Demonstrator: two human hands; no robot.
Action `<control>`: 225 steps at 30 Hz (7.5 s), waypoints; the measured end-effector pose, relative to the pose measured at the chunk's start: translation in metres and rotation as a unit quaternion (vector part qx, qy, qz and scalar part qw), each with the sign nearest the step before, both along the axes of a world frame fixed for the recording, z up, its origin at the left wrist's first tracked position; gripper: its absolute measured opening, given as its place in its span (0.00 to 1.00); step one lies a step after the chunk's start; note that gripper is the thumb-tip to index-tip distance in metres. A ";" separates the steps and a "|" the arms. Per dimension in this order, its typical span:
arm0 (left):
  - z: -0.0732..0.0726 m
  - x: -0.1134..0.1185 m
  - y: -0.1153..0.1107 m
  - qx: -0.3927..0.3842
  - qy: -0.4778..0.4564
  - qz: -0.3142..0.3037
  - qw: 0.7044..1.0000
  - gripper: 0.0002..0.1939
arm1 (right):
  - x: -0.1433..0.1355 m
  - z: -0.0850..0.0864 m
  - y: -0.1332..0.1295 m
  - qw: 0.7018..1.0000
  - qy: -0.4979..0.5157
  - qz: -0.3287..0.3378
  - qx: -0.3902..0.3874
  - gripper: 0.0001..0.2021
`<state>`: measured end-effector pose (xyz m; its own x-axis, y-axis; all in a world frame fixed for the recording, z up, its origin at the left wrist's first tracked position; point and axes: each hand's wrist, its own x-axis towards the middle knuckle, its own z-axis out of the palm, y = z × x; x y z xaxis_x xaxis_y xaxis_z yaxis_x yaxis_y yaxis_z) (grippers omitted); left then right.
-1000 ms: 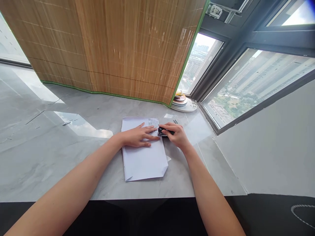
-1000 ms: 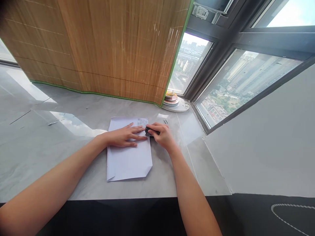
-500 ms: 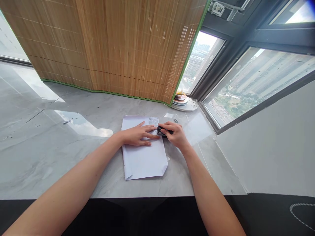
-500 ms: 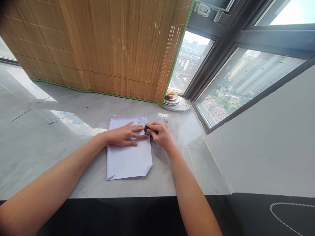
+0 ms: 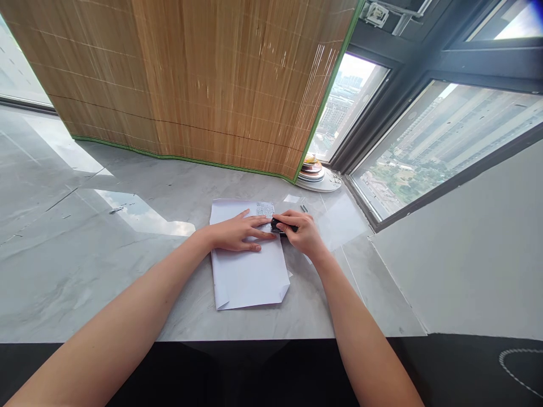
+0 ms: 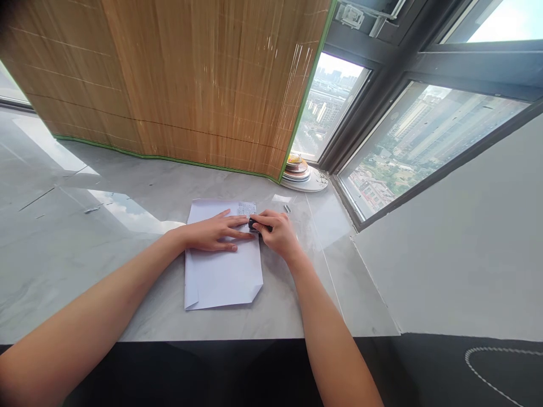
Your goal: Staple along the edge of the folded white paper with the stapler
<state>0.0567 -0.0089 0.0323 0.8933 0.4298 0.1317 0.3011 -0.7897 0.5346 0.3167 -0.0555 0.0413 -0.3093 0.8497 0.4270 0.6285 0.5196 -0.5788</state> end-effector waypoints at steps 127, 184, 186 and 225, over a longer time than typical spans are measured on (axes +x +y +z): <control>-0.012 -0.011 0.027 -0.073 -0.154 0.242 0.955 0.27 | -0.046 -0.052 0.059 0.960 -0.256 -0.081 -0.080 0.35; -0.007 -0.020 0.030 0.022 0.065 0.369 0.927 0.20 | 0.016 -0.008 -0.029 0.987 0.158 0.037 -0.009 0.13; -0.008 -0.020 0.031 0.024 0.068 0.371 0.926 0.20 | 0.008 -0.007 -0.027 0.988 0.133 0.068 -0.035 0.12; 0.000 0.009 0.018 -0.492 -0.431 0.288 0.699 0.11 | -0.004 -0.011 -0.028 0.983 0.143 0.079 -0.083 0.13</control>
<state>0.0658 0.0087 0.0327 0.3063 0.9468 -0.0987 -0.3513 0.2088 0.9127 0.3127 -0.0837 0.0302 -0.3301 0.8662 0.3753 0.3461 0.4809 -0.8056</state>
